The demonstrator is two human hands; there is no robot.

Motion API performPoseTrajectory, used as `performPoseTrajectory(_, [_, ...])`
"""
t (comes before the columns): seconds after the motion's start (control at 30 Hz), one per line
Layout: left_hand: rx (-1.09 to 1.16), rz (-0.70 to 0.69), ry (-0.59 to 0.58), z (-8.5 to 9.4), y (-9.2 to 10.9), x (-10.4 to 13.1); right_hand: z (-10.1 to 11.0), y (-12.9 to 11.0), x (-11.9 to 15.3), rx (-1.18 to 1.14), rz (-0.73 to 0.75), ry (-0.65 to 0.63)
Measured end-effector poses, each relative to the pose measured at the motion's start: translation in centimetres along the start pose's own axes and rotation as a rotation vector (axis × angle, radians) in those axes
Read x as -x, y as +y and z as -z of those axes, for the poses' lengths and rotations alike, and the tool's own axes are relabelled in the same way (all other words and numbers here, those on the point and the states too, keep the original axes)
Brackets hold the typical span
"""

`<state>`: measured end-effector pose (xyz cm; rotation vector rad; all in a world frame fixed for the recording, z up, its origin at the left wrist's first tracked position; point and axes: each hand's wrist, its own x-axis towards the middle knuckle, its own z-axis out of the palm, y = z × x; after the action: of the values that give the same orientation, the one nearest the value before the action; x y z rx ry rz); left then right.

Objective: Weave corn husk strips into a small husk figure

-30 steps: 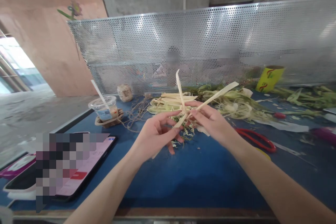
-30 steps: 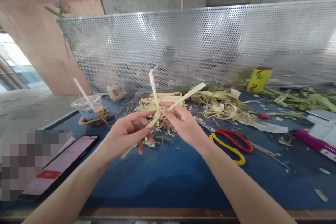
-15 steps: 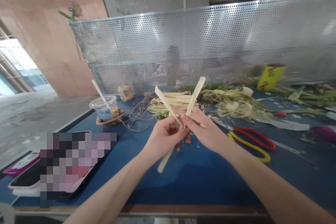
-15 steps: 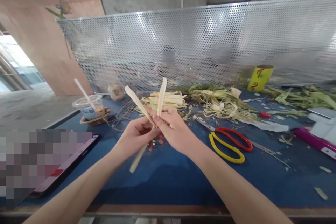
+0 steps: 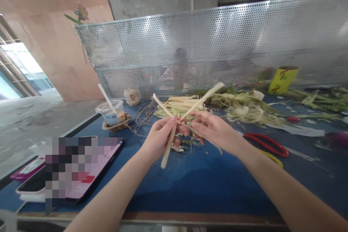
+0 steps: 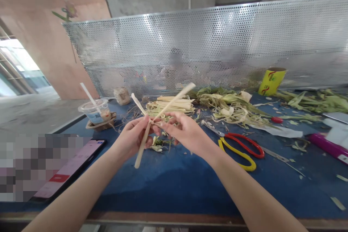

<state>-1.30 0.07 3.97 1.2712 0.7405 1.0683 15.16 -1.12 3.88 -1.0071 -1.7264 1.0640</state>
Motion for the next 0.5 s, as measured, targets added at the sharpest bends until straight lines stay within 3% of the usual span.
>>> performPoseTrajectory(0.3, [-0.271, -0.038, 0.005, -0.1, 0.0, 0.1, 1.1, -0.7, 0.6, 0.28, 0.055, -0.077])
performPoseTrajectory(0.5, [-0.276, -0.052, 0.069, -0.1, 0.4, 0.2, 2.1, -1.2, 0.7, 0.251, 0.057, -0.149])
